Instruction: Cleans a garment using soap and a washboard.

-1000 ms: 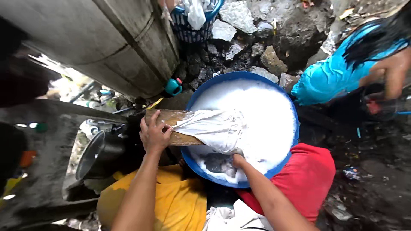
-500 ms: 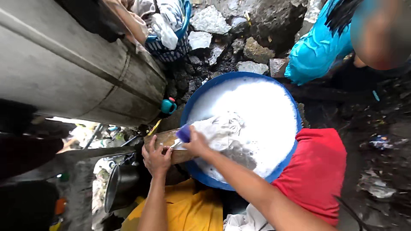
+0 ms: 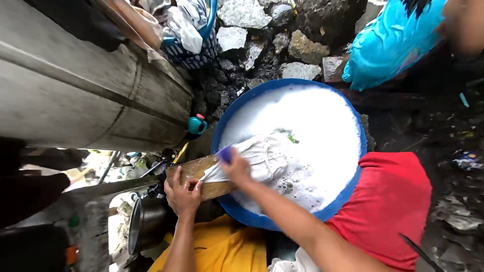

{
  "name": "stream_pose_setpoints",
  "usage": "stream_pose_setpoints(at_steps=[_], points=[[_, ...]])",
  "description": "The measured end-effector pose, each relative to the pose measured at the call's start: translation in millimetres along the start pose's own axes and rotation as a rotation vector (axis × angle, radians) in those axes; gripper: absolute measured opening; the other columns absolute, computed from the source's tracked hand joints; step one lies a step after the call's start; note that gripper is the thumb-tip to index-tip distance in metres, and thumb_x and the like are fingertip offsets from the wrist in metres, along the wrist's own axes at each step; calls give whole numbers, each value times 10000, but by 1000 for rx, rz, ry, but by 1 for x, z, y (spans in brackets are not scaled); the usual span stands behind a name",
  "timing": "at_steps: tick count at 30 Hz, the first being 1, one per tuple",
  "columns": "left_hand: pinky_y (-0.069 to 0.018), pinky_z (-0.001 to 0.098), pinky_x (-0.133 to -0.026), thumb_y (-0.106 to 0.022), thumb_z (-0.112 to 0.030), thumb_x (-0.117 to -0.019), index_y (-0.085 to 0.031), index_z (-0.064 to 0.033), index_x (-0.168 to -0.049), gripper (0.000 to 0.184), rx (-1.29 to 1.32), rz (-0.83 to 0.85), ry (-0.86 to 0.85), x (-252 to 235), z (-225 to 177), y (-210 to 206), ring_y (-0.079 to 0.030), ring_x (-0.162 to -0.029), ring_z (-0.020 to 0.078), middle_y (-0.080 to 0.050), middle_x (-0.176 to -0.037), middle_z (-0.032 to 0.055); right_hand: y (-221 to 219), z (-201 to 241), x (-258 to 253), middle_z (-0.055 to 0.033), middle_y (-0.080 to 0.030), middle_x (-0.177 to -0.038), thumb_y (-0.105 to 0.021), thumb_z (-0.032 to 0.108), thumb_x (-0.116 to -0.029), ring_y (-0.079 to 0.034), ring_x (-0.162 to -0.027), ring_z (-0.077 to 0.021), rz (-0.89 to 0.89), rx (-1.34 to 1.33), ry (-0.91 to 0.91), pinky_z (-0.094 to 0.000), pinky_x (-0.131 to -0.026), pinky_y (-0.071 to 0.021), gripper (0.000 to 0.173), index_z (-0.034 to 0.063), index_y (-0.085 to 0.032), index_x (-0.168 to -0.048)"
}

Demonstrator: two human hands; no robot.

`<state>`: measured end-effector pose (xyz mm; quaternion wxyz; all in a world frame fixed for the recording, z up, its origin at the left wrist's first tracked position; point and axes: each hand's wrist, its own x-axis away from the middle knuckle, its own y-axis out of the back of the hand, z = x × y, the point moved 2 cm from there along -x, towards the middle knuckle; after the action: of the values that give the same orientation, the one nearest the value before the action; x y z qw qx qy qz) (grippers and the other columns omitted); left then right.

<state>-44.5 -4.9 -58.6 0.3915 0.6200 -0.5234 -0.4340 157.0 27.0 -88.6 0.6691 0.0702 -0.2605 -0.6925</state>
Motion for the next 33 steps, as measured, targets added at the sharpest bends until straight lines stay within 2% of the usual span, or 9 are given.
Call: stream_pose_setpoints(at_steps=[3, 10, 16, 20, 23, 26, 29, 31, 33], points=[[-378, 721, -1028, -714, -289, -878, -778, -55, -972, 261, 3, -12, -26, 1, 2, -1, -365, -1412, 575, -469, -1539, 245, -27, 20, 28, -199, -716, -1223, -668, 314, -987, -711, -1093, -355, 206, 78, 224, -546, -934, -563, 560, 94, -546, -1487], [-371, 709, -1035, -725, -306, -881, -782, -69, -945, 252, 6, -12, -4, 0, 0, -2, -336, -1433, 567, -446, -1567, 222, 110, -119, -43, -299, -668, -1246, -684, 342, -987, -654, -1154, -490, -208, 108, -396, -667, -967, -494, 697, 51, -384, -1545], [-363, 709, -1046, -729, -274, -899, -783, -71, -960, 219, 1, 20, 10, 1, -3, 1, -341, -1438, 547, -442, -1576, 200, -30, 9, 46, -191, -725, -1178, -675, 341, -972, -720, -1051, -353, 179, 128, 130, -550, -891, -570, 578, 93, -546, -1478], [-377, 702, -1034, -741, -317, -886, -786, -89, -939, 239, 1, -8, -1, 1, 0, -2, -353, -1428, 550, -450, -1566, 210, 46, -104, 20, -288, -715, -1132, -697, 359, -969, -711, -1011, -478, -77, 119, -121, -683, -853, -545, 663, 30, -478, -1502], [-362, 711, -1037, -738, -301, -886, -783, -84, -939, 228, 2, -7, 4, 0, -1, -2, -333, -1438, 551, -432, -1577, 212, 113, -154, 2, -331, -646, -1263, -695, 355, -981, -639, -1157, -523, -224, 165, -415, -701, -960, -480, 741, 20, -367, -1556], [-354, 724, -1045, -734, -301, -903, -781, -73, -964, 240, 9, 21, 14, -4, -3, 0, -324, -1446, 551, -430, -1581, 209, 66, -83, 13, -301, -685, -1191, -708, 285, -975, -679, -1093, -477, -257, 5, -293, -654, -934, -528, 661, -18, -436, -1496], [-331, 733, -1063, -724, -267, -898, -776, -62, -968, 223, 28, 35, 12, 0, 0, 1, -302, -1459, 547, -422, -1593, 185, -26, 9, 52, -198, -732, -1162, -701, 304, -962, -728, -1035, -351, 96, 50, 81, -546, -900, -580, 564, 34, -562, -1437], [-333, 734, -1059, -718, -274, -891, -777, -68, -965, 227, 36, 31, 9, -1, -1, 0, -309, -1456, 543, -422, -1593, 181, -33, 6, 51, -175, -740, -1170, -695, 324, -962, -732, -1039, -336, 142, 94, 198, -542, -887, -583, 534, 84, -600, -1430], [-343, 730, -1049, -722, -309, -894, -777, -73, -944, 248, 35, 15, -2, -2, 0, -1, -323, -1446, 548, -431, -1588, 184, 11, -46, 28, -229, -741, -1128, -720, 315, -958, -733, -1005, -414, 21, 71, 39, -630, -862, -572, 584, 54, -561, -1455]])
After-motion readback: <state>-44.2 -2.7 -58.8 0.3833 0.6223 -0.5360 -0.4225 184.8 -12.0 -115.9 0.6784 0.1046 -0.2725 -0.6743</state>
